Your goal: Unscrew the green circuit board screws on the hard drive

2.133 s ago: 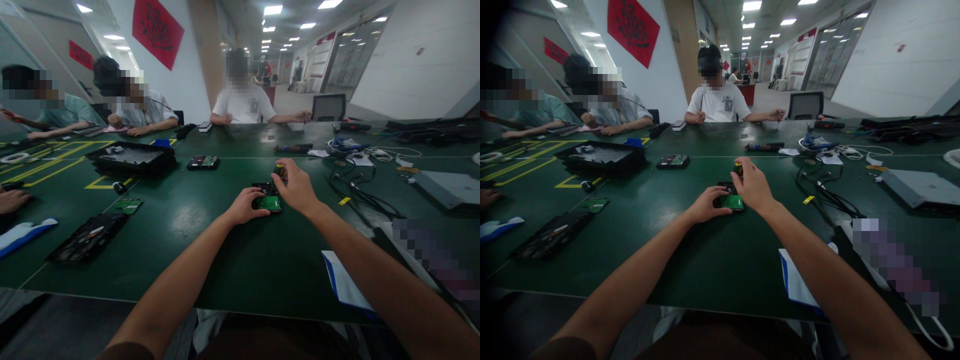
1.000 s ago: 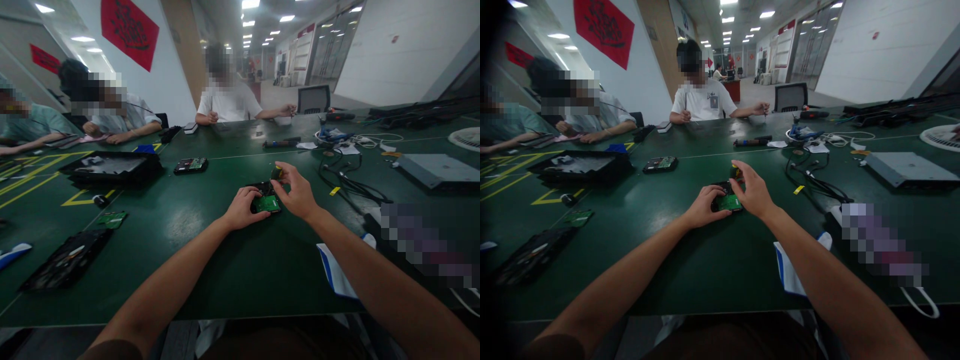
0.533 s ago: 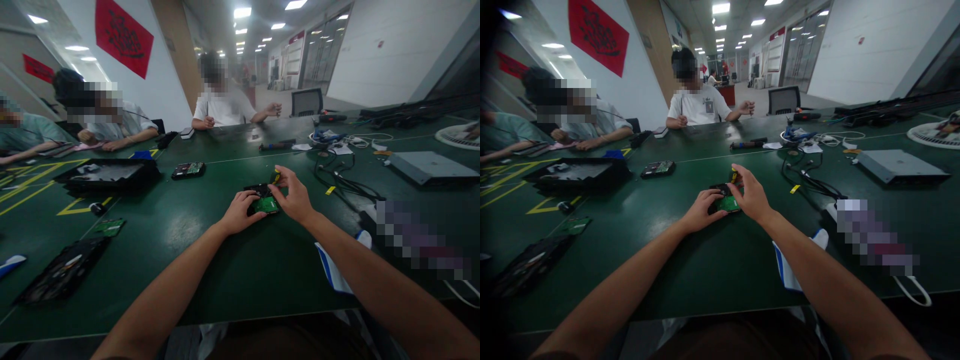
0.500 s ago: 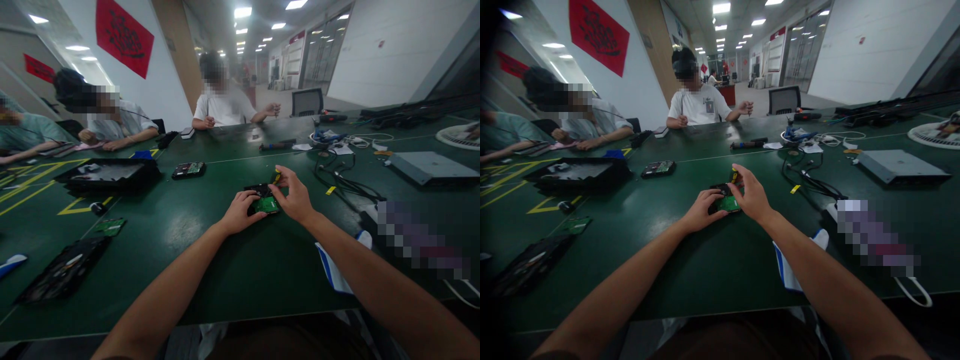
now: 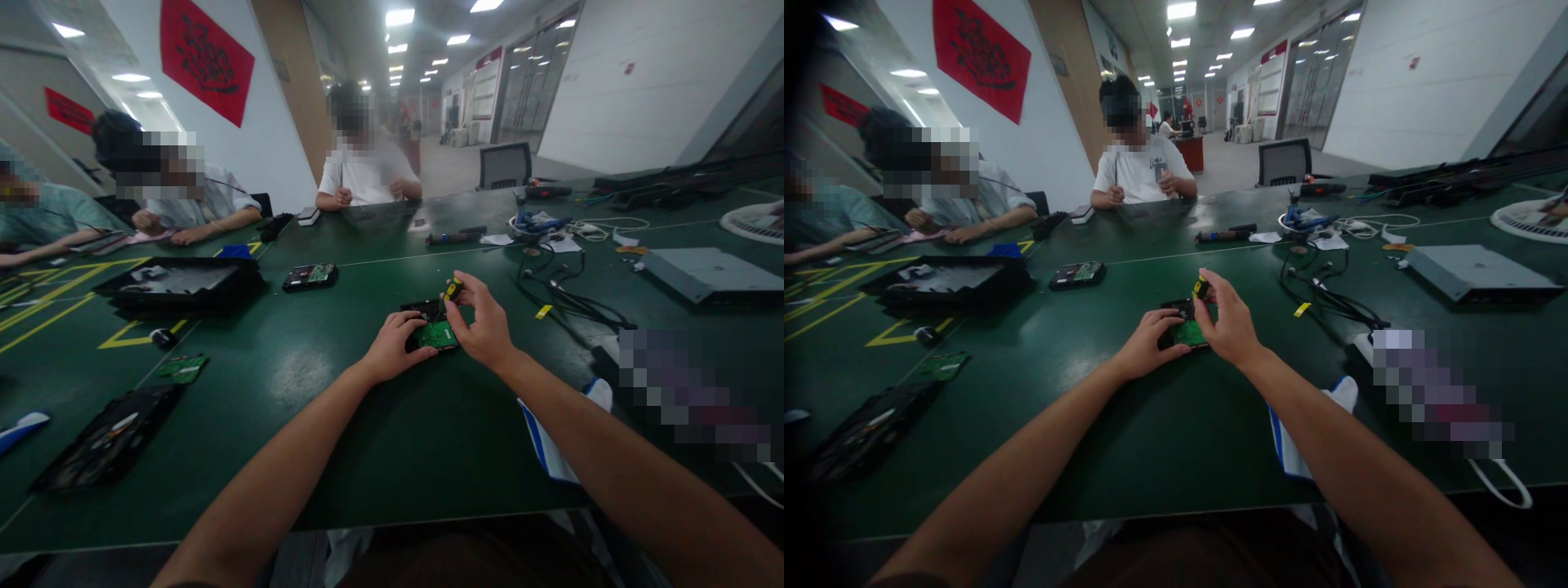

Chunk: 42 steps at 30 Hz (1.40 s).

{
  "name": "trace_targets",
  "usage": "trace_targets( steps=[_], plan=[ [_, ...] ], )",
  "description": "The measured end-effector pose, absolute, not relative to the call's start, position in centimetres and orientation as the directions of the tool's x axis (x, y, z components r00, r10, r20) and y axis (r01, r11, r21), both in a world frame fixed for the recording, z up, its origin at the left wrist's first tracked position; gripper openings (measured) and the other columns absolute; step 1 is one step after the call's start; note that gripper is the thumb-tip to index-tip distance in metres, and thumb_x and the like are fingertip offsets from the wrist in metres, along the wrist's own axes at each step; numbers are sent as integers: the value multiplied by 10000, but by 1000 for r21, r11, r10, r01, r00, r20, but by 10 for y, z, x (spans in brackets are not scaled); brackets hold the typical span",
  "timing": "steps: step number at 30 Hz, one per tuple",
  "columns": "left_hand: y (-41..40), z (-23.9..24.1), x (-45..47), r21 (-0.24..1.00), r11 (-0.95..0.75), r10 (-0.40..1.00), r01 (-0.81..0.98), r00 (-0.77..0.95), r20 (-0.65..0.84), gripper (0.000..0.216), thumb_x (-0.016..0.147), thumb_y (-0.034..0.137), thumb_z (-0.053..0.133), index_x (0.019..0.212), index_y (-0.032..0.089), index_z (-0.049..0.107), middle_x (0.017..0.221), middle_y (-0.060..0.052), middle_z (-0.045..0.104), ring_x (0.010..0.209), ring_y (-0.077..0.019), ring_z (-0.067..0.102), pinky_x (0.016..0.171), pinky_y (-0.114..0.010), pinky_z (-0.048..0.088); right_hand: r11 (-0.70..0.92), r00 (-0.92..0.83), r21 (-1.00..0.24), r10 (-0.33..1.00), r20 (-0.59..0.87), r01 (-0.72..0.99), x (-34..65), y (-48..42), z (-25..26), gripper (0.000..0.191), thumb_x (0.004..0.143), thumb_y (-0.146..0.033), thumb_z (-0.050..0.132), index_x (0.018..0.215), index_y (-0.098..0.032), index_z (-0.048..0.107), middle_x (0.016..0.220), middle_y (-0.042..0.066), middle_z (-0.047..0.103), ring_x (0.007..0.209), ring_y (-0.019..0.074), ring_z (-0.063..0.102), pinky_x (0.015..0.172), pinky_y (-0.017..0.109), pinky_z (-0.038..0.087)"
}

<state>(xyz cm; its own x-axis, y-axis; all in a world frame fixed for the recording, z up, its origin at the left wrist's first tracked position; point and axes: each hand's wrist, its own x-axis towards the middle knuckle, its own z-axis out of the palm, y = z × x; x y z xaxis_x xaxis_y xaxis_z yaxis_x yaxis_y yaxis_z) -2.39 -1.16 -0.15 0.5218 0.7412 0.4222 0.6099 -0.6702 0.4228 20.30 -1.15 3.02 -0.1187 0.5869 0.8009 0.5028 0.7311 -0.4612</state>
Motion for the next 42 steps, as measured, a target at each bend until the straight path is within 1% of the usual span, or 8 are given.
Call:
trace_targets(
  steps=[3, 8, 13, 19, 24, 30, 36, 42],
  plan=[
    [-12, -1, -24, 422, -667, 744, 614, 521, 419, 587, 871, 539, 758, 1340, 212, 622, 1441, -135, 574, 1373, -325, 493, 1167, -533, 433, 728, -105, -465, 586, 804, 503, 203, -11, 30, 580, 979, -284, 622, 1518, -305, 411, 1327, 105, 649, 984, 236, 730, 927, 463, 641],
    [-11, -2, -23, 418, -670, 741, 613, 522, 423, 597, 862, 535, 767, 1347, 220, 616, 1436, -141, 578, 1369, -329, 502, 1164, -548, 432, 722, -106, -425, 563, 820, 546, 203, -12, 31, 561, 969, -322, 646, 1497, -325, 455, 1238, 83, 660, 938, 232, 714, 892, 464, 647],
    [-12, -2, -23, 423, -662, 748, 618, 512, 422, 588, 867, 537, 759, 1342, 219, 621, 1445, -136, 572, 1377, -325, 496, 1169, -538, 431, 708, -103, -455, 592, 799, 541, 202, -11, 31, 578, 1003, -304, 566, 1555, -325, 392, 1327, 91, 650, 1005, 251, 720, 955, 487, 628],
    [-12, -2, -24, 422, -666, 745, 615, 522, 416, 597, 867, 546, 757, 1347, 222, 616, 1446, -134, 573, 1377, -324, 496, 1167, -537, 433, 714, -89, -435, 568, 818, 549, 201, -9, 29, 558, 971, -350, 638, 1496, -315, 454, 1309, 93, 653, 1047, 265, 708, 919, 484, 646],
    [-12, -2, -24, 422, -671, 741, 610, 522, 423, 585, 869, 537, 759, 1337, 215, 617, 1445, -136, 573, 1375, -323, 496, 1164, -541, 435, 721, -94, -480, 595, 798, 499, 200, -9, 27, 572, 999, -312, 580, 1537, -316, 386, 1398, 107, 618, 1055, 254, 718, 964, 485, 630],
    [-12, -2, -24, 433, -664, 747, 609, 518, 416, 579, 864, 529, 767, 1338, 233, 615, 1445, -129, 570, 1384, -332, 492, 1158, -563, 436, 723, -103, -446, 576, 811, 528, 201, -9, 30, 543, 984, -350, 622, 1497, -335, 444, 1294, 90, 660, 984, 248, 723, 916, 491, 646],
    [-11, -2, -24, 432, -658, 753, 617, 518, 406, 588, 858, 544, 768, 1334, 232, 617, 1443, -129, 572, 1381, -335, 491, 1156, -562, 437, 717, -84, -489, 600, 795, 496, 200, -8, 28, 566, 1000, -327, 588, 1531, -310, 393, 1391, 110, 632, 1018, 246, 735, 937, 476, 643],
    [-11, -3, -25, 424, -667, 744, 612, 524, 415, 608, 862, 545, 764, 1354, 224, 606, 1440, -136, 572, 1379, -329, 492, 1160, -545, 437, 706, -104, -439, 583, 806, 556, 202, -9, 28, 602, 968, -354, 642, 1529, -321, 425, 1387, 101, 636, 1087, 288, 716, 918, 504, 652]
  ],
)
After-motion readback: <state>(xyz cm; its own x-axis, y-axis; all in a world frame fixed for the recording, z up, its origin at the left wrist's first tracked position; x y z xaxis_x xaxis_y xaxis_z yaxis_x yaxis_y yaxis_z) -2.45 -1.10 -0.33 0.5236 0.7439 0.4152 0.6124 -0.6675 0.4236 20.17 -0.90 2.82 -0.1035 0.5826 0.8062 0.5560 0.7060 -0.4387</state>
